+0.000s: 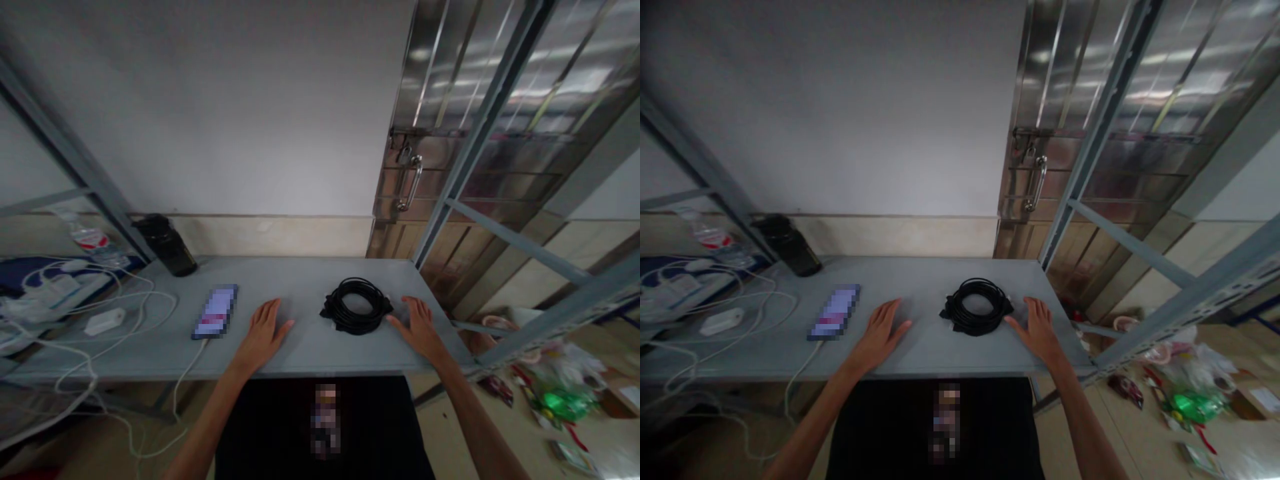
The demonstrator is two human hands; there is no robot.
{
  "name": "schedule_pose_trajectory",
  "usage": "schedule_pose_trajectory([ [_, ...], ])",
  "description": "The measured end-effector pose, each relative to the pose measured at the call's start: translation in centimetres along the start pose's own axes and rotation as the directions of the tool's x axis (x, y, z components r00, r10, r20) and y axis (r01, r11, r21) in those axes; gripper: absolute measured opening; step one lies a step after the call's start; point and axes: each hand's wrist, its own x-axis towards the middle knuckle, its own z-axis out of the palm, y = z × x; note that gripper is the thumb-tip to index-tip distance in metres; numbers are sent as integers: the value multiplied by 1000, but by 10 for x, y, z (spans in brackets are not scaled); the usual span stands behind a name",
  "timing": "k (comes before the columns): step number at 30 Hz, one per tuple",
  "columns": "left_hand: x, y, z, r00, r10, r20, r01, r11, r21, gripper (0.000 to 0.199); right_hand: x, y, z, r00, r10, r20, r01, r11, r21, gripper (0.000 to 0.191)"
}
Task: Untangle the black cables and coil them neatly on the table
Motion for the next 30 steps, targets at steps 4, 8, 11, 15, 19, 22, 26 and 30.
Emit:
schedule_pose_trajectory([
  [4, 1, -1, 1, 1000, -3, -19, 3, 1000, -7, 68, 2, -5, -2, 1000, 6, -11, -6, 1000, 0, 75],
  [8, 2, -1, 1, 999, 6, -32, -6, 1000, -5, 66, 4, -7, -3, 1000, 13, -18, -13, 1000, 3, 70],
  [11, 2, -2, 1, 1000, 11, -29, -12, 1000, -8, 66, 5, -6, -3, 1000, 14, -11, -14, 1000, 7, 70],
  [15, 3, -2, -1, 1000, 8, -25, -8, 1000, -15, 66, 4, -3, -2, 1000, 6, 7, -6, 1000, 16, 76],
  [19, 2, 0, -6, 1000, -3, -18, 3, 1000, -12, 62, 1, 0, -1, 1000, -1, 25, 0, 999, 32, 77],
  [22, 2, 0, -10, 999, -22, -26, 21, 1000, -17, 60, 0, -1, -4, 999, -11, 30, 10, 999, 33, 75],
  [26, 2, -2, -14, 997, -63, -42, 62, 998, -31, 60, -2, -8, -10, 999, -27, 38, 26, 1000, 13, 76],
  [30, 1, -1, -17, 996, -86, -33, 85, 996, -9, 61, -1, -14, -18, 999, -29, 42, 29, 999, 18, 79],
])
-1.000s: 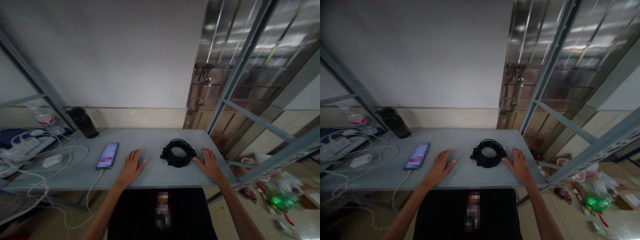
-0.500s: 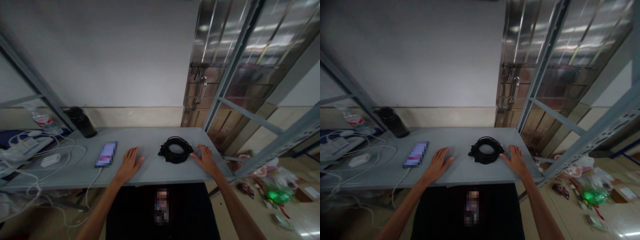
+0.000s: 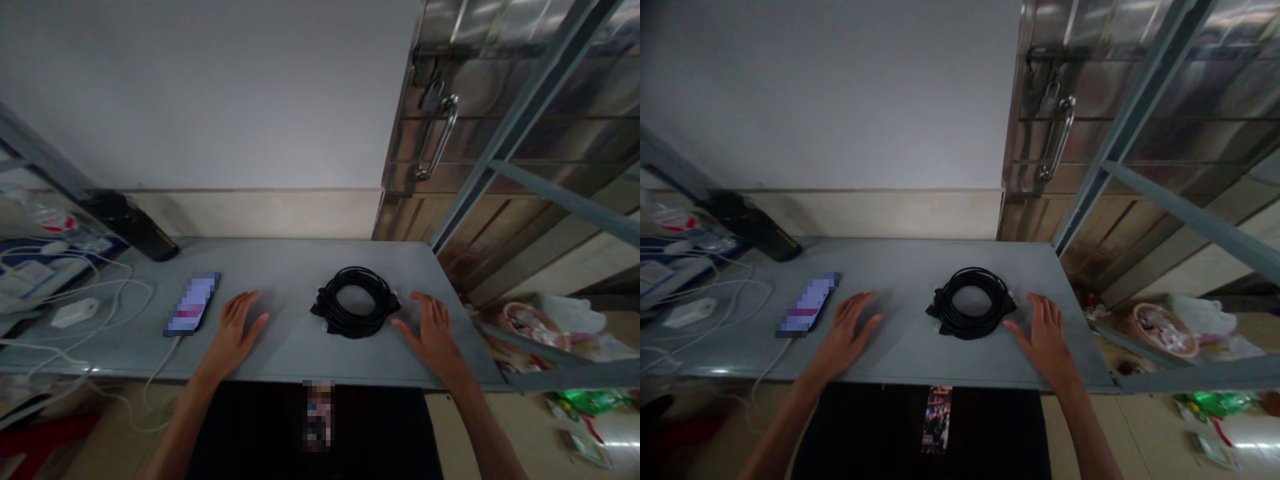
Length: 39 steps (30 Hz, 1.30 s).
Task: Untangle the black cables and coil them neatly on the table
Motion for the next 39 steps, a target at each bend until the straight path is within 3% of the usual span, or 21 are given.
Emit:
schedule_pose_trajectory([
  [5, 0, 4, -4, 1000, -25, 0, 25, 999, 29, 59, 1, -3, -7, 1000, -16, -16, 16, 1000, 27, 82],
  [15, 1, 5, -5, 1000, -24, 19, 24, 1000, 17, 63, 1, -4, -15, 1000, -8, 13, 7, 1000, 23, 68],
  [28, 2, 10, -6, 999, 9, 51, -9, 1000, 0, 70, 4, -10, -23, 997, 77, 19, -78, 997, 9, 55],
  [39, -1, 15, -5, 1000, -20, -18, 21, 994, 107, 69, 3, -6, -21, 999, 51, 9, -52, 997, 65, 66],
])
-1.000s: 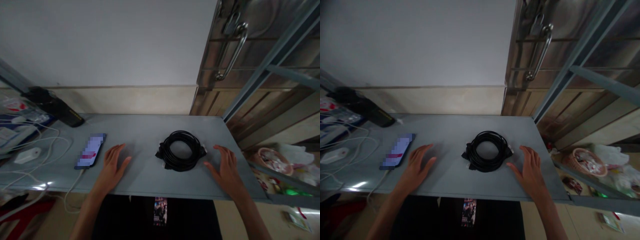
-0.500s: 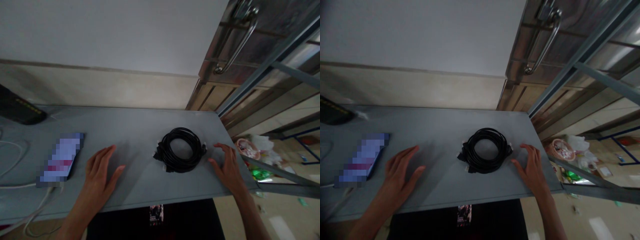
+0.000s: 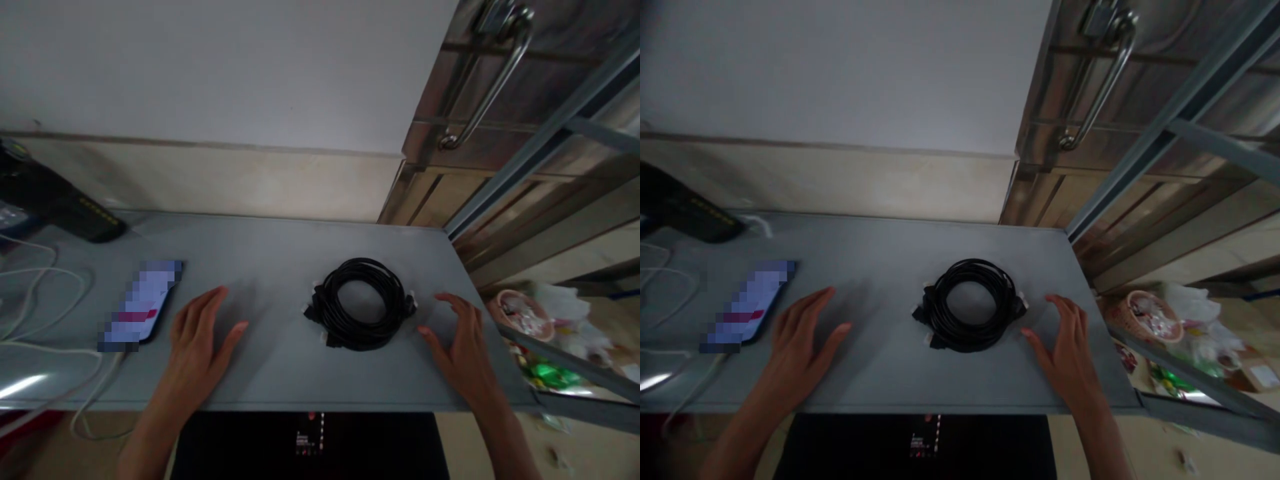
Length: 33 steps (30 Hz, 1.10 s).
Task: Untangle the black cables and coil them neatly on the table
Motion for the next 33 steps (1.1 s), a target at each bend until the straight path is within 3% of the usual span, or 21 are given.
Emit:
schedule_pose_trajectory([
  [10, -1, 3, -3, 999, -34, -25, 36, 996, 79, 64, 2, -1, 0, 997, -76, -26, 76, 997, 9, 72],
  [33, -4, 4, -5, 998, -46, -31, 46, 999, -18, 59, 2, -2, -2, 993, -121, -19, 120, 992, -29, 65],
])
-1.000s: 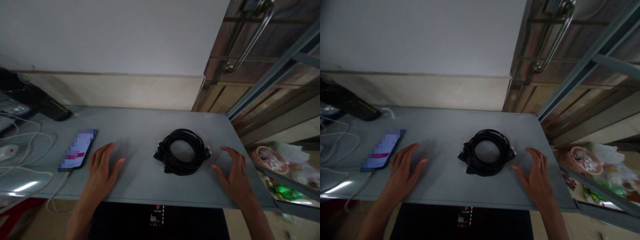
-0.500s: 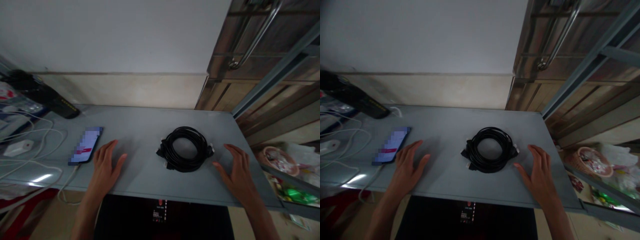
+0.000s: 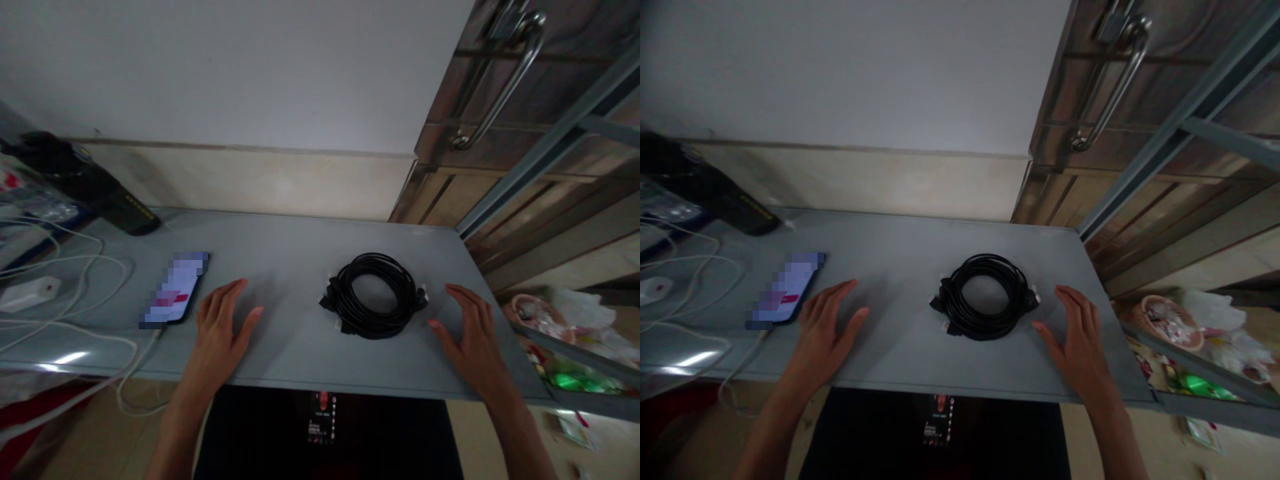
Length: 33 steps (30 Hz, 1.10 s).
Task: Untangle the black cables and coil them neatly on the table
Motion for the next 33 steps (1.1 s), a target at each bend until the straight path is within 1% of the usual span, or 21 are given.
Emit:
schedule_pose_trajectory([
  [3, -1, -2, 2, 1000, -7, -7, 7, 1000, -7, 59, -1, 2, 2, 1000, 11, 5, -11, 1000, -1, 63],
  [8, -2, -5, 4, 1000, 16, -9, -16, 1000, -11, 61, -2, 4, 3, 1000, 27, 5, -27, 1000, -1, 61],
  [15, -3, -2, 4, 1000, 6, -17, -6, 1000, -12, 61, -3, 5, 4, 1000, -14, -2, 14, 1000, 13, 64],
  [18, -2, -2, 5, 1000, 1, -2, -1, 1000, -10, 62, -5, 5, 5, 1000, -25, 4, 25, 1000, 4, 65],
  [23, -2, -2, 6, 1000, 29, -8, -29, 1000, -10, 62, -7, 4, 5, 999, -3, 36, 3, 1000, 3, 65],
  [28, -2, -3, 4, 999, 37, 32, -37, 999, -24, 63, -6, 2, 3, 998, 35, 43, -35, 999, 0, 65],
  [33, 0, -4, 1, 997, 39, 64, -36, 998, -45, 63, -5, -1, 3, 998, 46, 44, -46, 999, -4, 64],
])
